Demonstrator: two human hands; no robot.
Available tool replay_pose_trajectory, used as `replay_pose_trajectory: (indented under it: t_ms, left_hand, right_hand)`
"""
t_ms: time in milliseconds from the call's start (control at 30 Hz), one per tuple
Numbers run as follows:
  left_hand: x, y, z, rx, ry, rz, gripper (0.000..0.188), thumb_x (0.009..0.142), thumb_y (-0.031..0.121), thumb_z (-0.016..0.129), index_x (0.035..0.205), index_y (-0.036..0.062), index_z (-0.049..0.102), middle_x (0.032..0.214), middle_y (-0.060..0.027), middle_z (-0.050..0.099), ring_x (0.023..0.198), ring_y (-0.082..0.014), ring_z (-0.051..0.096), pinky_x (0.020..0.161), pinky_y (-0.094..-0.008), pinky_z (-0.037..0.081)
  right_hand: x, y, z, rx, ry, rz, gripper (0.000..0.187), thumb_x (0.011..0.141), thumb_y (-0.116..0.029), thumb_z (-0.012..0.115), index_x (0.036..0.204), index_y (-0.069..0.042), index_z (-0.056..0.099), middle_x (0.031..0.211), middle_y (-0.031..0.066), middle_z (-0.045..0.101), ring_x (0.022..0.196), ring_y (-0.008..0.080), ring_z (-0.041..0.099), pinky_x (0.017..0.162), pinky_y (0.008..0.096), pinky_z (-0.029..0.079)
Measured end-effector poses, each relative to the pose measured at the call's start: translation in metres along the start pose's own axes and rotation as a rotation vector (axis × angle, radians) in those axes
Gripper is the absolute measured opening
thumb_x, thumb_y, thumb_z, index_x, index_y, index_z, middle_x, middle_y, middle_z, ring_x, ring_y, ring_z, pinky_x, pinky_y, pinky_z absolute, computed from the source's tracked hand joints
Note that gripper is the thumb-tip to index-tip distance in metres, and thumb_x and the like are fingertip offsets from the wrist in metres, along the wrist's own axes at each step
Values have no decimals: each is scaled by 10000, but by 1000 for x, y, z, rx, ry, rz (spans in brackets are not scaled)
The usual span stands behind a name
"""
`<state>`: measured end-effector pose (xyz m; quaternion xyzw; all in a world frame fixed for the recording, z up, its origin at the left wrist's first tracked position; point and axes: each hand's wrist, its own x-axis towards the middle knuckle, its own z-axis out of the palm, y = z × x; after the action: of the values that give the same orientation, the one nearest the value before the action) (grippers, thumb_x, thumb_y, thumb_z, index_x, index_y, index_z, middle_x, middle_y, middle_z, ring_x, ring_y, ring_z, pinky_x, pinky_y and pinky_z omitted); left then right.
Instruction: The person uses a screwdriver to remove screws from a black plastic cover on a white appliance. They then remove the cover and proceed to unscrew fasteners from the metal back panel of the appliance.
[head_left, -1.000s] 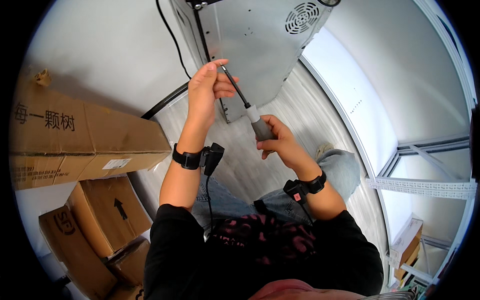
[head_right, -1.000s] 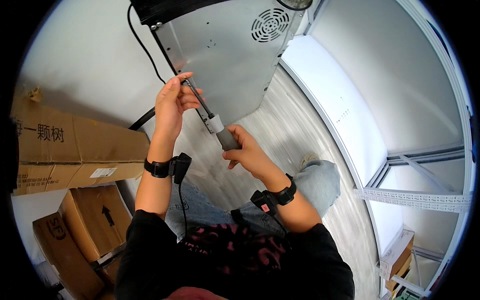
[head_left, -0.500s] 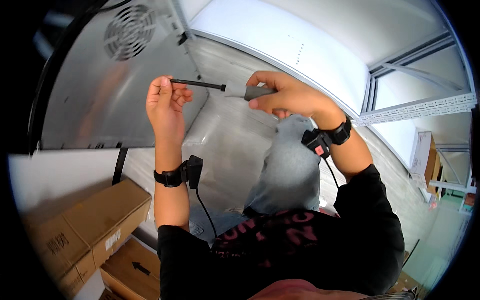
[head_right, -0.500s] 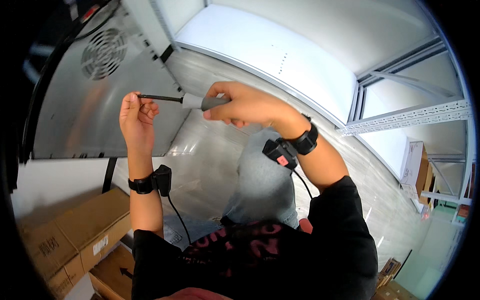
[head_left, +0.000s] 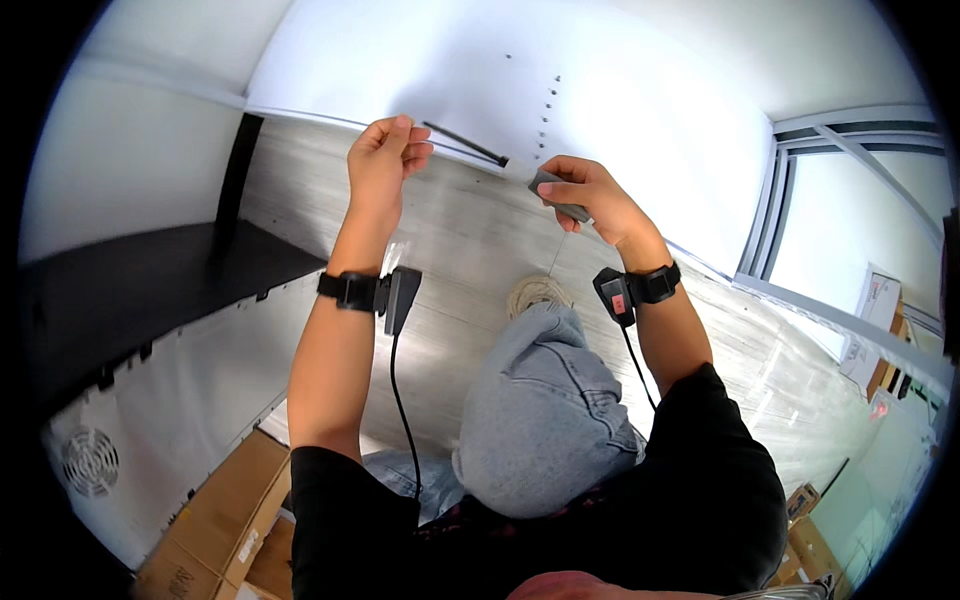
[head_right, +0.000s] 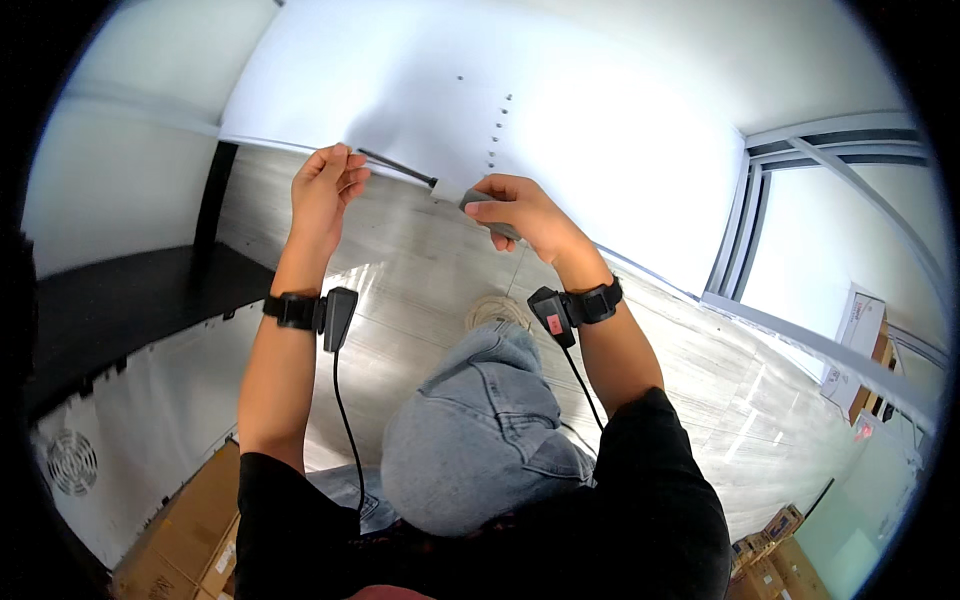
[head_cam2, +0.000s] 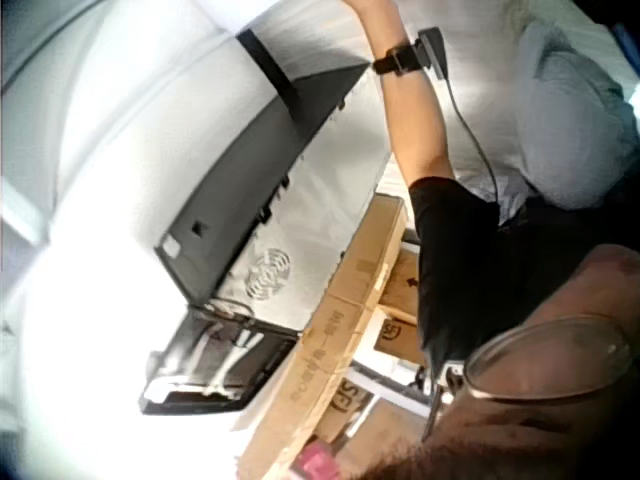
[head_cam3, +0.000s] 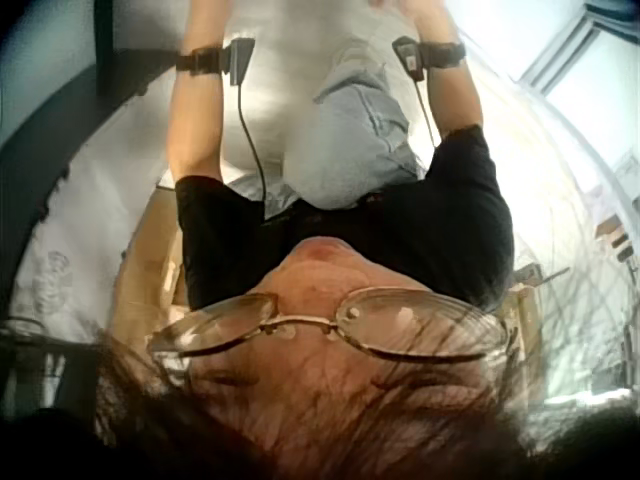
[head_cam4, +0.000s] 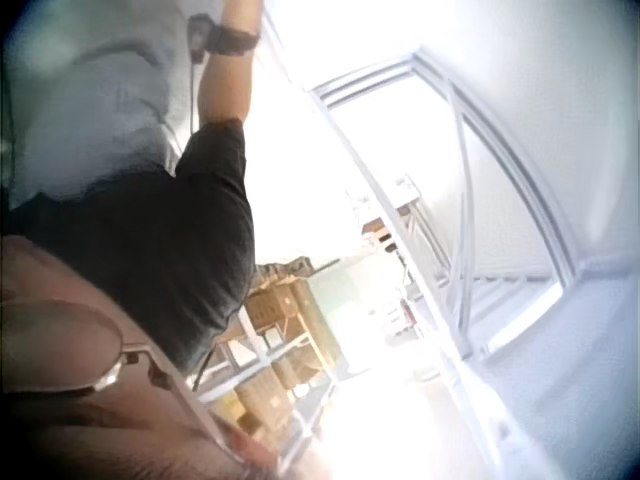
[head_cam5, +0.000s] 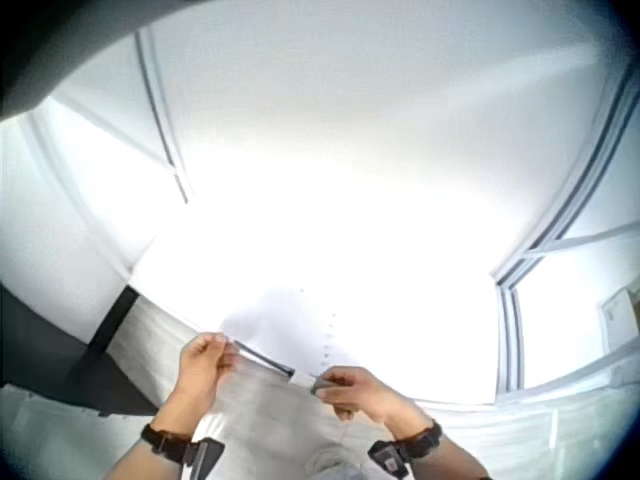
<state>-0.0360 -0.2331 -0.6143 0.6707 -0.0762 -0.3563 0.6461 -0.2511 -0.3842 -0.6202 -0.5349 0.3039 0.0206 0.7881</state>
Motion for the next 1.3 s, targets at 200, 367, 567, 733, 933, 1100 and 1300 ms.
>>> replay_pose_trajectory:
  t_ms: [200, 367, 567, 733, 933, 1100, 1300]
  left_hand:
    - [87, -49, 62, 334, 35, 93, 191, 849, 200, 674, 921, 23, 676, 789, -11, 634, 709, -80, 558, 627, -233, 463]
    - [125, -78, 90, 691, 130, 265, 131, 814, 143, 687, 885, 34, 700, 763, -34, 658, 675, -100, 570, 638, -236, 464]
    - [146, -83, 97, 765, 125, 445, 101, 773, 124, 705, 856, 69, 714, 761, -49, 650, 646, -144, 578, 614, -260, 468]
    - [144, -83, 101, 845, 131, 447, 117, 768, 146, 715, 876, 102, 724, 765, -29, 638, 636, -150, 566, 600, -254, 456]
    - [143, -81, 93, 799, 93, 421, 120, 807, 176, 672, 900, 118, 720, 791, -32, 644, 670, -166, 588, 611, -282, 466]
    - [116, -63, 54, 337, 103, 107, 212, 904, 203, 593, 1038, 59, 671, 809, -27, 644, 676, -101, 576, 594, -241, 468]
    - [30, -25, -39, -273, 193, 25, 280, 973, 197, 425, 1144, 21, 562, 989, -102, 663, 766, -130, 639, 663, -256, 514]
  right_hand:
    - [20, 32, -54, 289, 171, 21, 248, 824, -209, 635, 955, -7, 577, 733, 37, 545, 497, 107, 505, 444, 242, 378]
    - [37, 38, -67, 377, 333, 31, 249, 830, -218, 639, 950, -14, 563, 737, 33, 534, 487, 107, 503, 442, 242, 379]
    - [53, 39, -67, 378, 372, 41, 227, 835, -194, 645, 955, -26, 552, 735, 24, 525, 477, 105, 502, 442, 243, 379]
    - [57, 40, -58, 387, 351, 62, 231, 835, -189, 646, 969, -28, 548, 722, 11, 515, 483, 98, 509, 439, 238, 374]
    - [55, 33, -44, 312, 289, 57, 244, 844, -198, 631, 993, -26, 543, 722, 9, 518, 490, 95, 510, 450, 231, 377]
    - [60, 18, -22, 188, 159, 69, 241, 840, -200, 636, 984, -26, 551, 722, 8, 525, 494, 86, 505, 454, 228, 379]
    - [91, -13, 49, -72, -199, 62, 226, 825, -162, 644, 985, -24, 565, 725, 4, 527, 500, 80, 476, 441, 234, 359]
